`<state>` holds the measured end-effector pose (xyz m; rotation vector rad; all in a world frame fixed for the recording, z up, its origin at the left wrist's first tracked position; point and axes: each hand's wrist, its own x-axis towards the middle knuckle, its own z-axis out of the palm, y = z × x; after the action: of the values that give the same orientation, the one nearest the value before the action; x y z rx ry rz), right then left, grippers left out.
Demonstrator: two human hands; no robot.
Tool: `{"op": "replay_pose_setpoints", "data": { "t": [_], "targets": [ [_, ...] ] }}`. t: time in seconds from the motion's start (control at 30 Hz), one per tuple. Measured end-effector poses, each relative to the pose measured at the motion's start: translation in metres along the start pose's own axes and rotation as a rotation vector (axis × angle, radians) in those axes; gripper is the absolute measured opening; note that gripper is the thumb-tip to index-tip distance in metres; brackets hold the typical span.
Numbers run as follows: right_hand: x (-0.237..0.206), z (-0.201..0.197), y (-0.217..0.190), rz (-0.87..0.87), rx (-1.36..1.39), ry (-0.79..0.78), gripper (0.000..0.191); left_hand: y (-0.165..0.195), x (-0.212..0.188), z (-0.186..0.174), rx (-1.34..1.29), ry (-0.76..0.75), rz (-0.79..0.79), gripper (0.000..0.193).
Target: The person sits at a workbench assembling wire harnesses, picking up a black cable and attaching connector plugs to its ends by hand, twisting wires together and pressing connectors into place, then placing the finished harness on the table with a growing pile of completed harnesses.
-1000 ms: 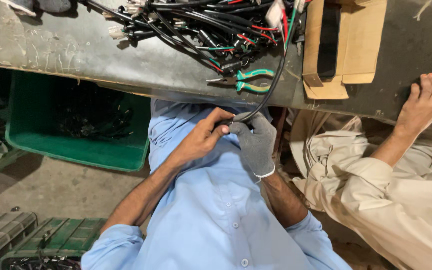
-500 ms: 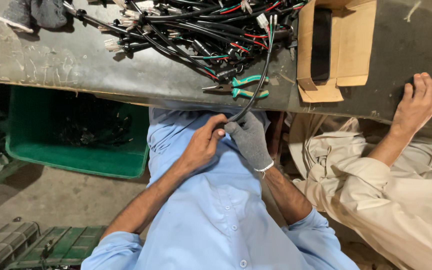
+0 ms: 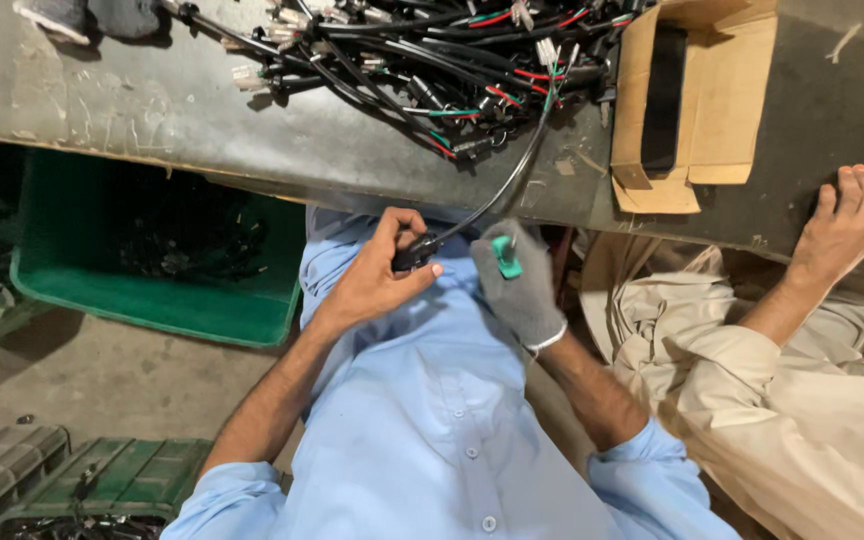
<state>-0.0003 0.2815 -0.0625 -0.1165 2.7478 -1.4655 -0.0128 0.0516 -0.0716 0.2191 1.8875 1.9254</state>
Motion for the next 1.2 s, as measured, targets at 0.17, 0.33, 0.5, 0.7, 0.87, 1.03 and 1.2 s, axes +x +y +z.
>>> {"op": "replay_pose_setpoints", "data": {
  "t": [0.17,0.33,0.5,0.7,0.87,1.03,1.2],
  "targets": [
    [-0.029,0.04,0.005,0.244,0.256,-0.185,0.034,0.0,-0.004,0.009,0.108,-0.013,0.002,0.036],
    [-0.01,0.03,0.013,-0.138,0.094,-0.143,0.041,-0.008,-0.01,0.011,0.088,-0.031,-0.02,0.035],
    [0.01,0.015,0.026,0.011,-0.224,-0.409,0.017,-0.019,-0.012,0.016,-0.046,-0.045,0.007,0.035],
    [0.015,0.01,0.02,-0.022,-0.18,-0.371,0.032,-0.035,-0.013,0.023,-0.252,-0.02,0.005,0.037],
    [0.0,0.003,-0.014,0.173,-0.024,-0.345,0.032,-0.04,-0.014,0.028,-0.015,0.152,0.07,0.04],
    [-0.012,0.002,-0.033,0.339,-0.143,-0.471,0.038,-0.043,-0.015,0.04,0.26,0.32,0.095,0.042],
    [-0.017,0.005,-0.032,0.388,-0.088,-0.45,0.039,-0.046,-0.014,0.047,0.315,0.367,0.144,0.041]
  ]
}}
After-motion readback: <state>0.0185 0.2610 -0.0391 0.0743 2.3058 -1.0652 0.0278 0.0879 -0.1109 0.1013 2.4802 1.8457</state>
